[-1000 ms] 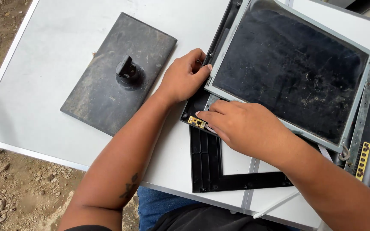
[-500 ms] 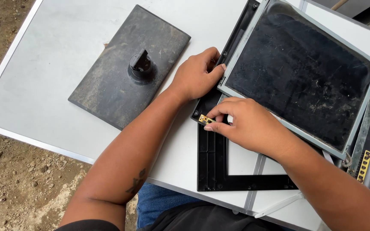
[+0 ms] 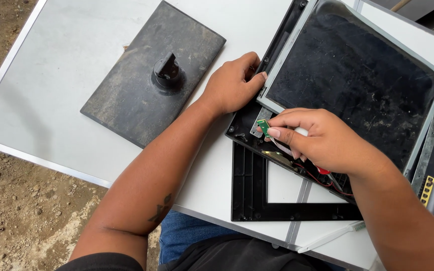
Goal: Repairing a computer monitor by soldering wires to the circuit board and securing components with a screwdriver.
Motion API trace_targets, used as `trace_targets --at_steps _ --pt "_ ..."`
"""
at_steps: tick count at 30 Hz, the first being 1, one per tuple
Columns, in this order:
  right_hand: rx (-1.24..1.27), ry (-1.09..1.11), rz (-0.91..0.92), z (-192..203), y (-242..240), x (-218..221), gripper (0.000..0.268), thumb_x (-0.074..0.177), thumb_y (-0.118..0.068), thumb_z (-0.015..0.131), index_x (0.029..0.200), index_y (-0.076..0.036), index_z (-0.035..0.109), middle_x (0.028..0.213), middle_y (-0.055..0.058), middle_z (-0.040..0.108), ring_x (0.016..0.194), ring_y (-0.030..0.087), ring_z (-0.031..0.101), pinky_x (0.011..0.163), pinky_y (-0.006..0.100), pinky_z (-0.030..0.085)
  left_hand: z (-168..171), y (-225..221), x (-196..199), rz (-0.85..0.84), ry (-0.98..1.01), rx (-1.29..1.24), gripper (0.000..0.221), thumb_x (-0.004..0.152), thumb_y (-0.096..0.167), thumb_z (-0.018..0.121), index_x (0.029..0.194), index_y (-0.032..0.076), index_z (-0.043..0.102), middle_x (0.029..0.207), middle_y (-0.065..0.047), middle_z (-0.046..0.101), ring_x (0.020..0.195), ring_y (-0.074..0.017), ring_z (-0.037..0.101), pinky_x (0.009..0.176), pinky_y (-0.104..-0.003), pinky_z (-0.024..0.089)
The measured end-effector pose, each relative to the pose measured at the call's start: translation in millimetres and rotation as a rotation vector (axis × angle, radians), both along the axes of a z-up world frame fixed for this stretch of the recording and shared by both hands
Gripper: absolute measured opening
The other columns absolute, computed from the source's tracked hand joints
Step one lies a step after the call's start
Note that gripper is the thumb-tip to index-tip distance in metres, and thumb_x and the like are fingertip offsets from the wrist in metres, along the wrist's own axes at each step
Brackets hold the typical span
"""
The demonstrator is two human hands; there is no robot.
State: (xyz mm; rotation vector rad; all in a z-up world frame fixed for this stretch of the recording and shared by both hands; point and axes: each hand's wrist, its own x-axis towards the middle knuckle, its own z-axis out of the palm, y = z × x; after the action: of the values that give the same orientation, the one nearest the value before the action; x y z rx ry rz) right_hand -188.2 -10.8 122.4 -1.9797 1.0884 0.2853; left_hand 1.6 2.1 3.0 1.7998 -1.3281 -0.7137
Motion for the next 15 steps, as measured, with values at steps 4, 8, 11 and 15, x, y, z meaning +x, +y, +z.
trace_targets --at_steps 4,8,11,15 --pt "0.126 -0.113 -0.063 6.0 -7.4 -3.9 0.026 0.093 -0.015 0.070 0.108 -0.003 0.086 0.096 0.004 0.075 0.058 0.019 0.058 0.053 0.032 0.053 -1.5 -0.3 -0.3 0.009 0.008 -0.005 0.026 0.088 0.044 0.051 0.091 0.019 0.051 0.077 0.002 0.065 0.072 -0.0211 0.056 0.062 -0.041 0.041" --pt "-0.012 -0.025 -0.118 12.0 -1.4 0.1 0.026 0.087 -0.024 0.079 0.110 -0.014 0.085 0.064 0.009 0.066 0.054 0.018 0.057 0.056 0.029 0.047 -4.2 -1.9 0.5 0.009 -0.001 -0.016 0.026 0.087 0.044 0.052 0.091 0.019 0.052 0.079 0.001 0.066 0.074 -0.0228 0.058 0.064 -0.042 0.042" --pt "-0.085 -0.056 -0.073 5.2 4.0 1.6 0.026 0.085 -0.028 0.080 0.109 -0.017 0.085 0.077 0.002 0.071 0.066 0.013 0.062 0.065 0.026 0.048 -2.6 -0.8 0.0 0.008 0.001 -0.021 0.025 0.087 0.044 0.052 0.091 0.019 0.051 0.077 0.002 0.065 0.072 -0.0218 0.057 0.063 -0.041 0.041" --pt "-0.250 -0.112 0.032 -5.0 18.0 9.2 0.019 0.087 -0.030 0.080 0.104 -0.023 0.084 0.090 -0.012 0.074 0.073 0.005 0.056 0.057 0.025 0.038 -2.8 -1.2 -0.2 0.004 0.004 -0.020 0.025 0.088 0.043 0.052 0.091 0.018 0.051 0.076 0.002 0.064 0.071 -0.0208 0.056 0.062 -0.041 0.040"
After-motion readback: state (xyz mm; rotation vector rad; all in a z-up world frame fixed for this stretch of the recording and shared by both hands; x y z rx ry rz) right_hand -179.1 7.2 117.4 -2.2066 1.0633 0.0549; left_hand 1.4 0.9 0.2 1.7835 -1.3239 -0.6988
